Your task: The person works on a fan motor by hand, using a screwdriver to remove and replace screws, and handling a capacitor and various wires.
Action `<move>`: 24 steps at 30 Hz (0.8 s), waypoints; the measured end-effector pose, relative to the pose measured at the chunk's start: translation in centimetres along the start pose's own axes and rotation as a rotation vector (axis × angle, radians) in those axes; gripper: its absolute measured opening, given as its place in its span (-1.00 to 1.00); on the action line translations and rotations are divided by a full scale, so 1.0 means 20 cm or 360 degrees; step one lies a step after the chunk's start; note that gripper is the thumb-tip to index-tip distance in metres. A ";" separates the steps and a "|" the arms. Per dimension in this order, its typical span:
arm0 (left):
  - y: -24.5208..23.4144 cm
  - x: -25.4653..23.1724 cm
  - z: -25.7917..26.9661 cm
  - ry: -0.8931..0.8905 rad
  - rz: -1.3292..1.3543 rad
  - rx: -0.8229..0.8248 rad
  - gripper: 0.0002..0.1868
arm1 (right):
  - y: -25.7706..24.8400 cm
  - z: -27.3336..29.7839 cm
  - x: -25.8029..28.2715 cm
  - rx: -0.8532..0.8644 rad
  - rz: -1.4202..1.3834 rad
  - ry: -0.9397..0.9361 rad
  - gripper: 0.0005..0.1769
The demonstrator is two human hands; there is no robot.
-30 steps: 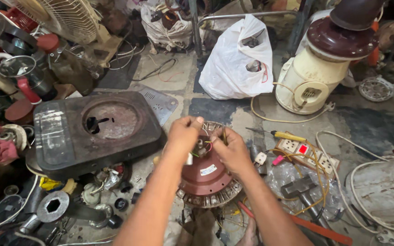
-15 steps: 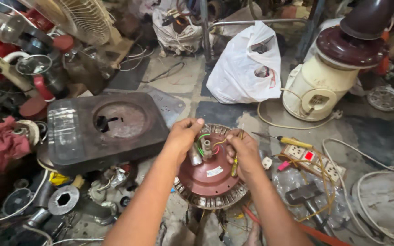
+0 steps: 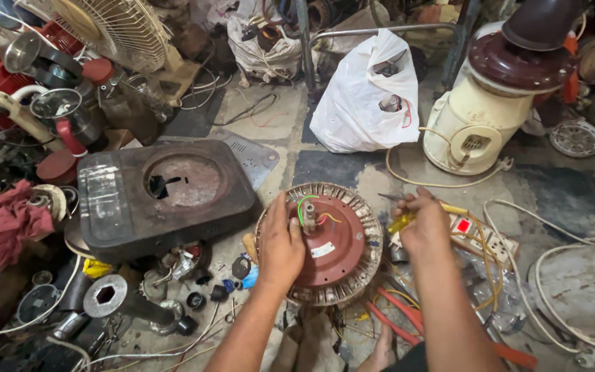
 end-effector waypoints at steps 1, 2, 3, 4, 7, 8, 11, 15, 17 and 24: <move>-0.05 -0.06 0.03 0.0096 -0.0069 -0.0099 -0.42 | 0.03 0.07 0.00 0.0000 -0.0003 0.0000 -0.31; -0.07 -0.09 0.05 0.0102 -0.0071 -0.0101 -0.42 | 0.10 0.14 0.04 0.0136 0.0235 -0.0158 -0.37; -0.10 -0.11 0.06 0.0023 -0.0066 -0.0084 -0.42 | 0.19 0.22 0.06 0.0270 0.0472 -0.0318 -0.43; -0.12 -0.13 0.07 -0.0053 -0.0058 -0.0069 -0.41 | 0.27 0.30 0.04 0.0347 0.0660 -0.0339 -0.50; -0.24 -0.37 0.14 0.0439 -0.0129 -0.0193 -0.50 | 0.58 0.63 0.05 0.0981 0.1494 -0.1077 -0.65; -0.26 -0.41 0.14 0.0446 -0.0132 -0.0199 -0.50 | 0.61 0.69 0.03 0.0985 0.1487 -0.1083 -0.65; -0.22 -0.52 0.14 0.0643 -0.0224 -0.0071 -0.57 | 0.62 0.77 -0.08 0.1035 0.1671 -0.0824 -0.69; -0.21 -0.56 0.15 0.0799 -0.0396 -0.0179 -0.78 | 0.59 0.72 -0.03 0.0871 0.1818 -0.0979 -0.75; -0.20 -0.57 0.18 0.0905 -0.0444 -0.0200 -0.79 | 0.60 0.72 0.00 0.0869 0.1859 -0.1187 -0.75; -0.18 -0.48 0.22 0.0666 -0.0528 -0.0106 -0.85 | 0.60 0.74 0.08 0.0792 0.1800 -0.1196 -0.75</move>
Point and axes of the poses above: each hand's wrist, its own z-axis away from the middle knuckle, its own y-axis out of the palm, x = y × z, the point moved 9 cm from there along -z, towards the middle knuckle, and after that the axes turned 4 degrees about -y, right-handed, at the moved point
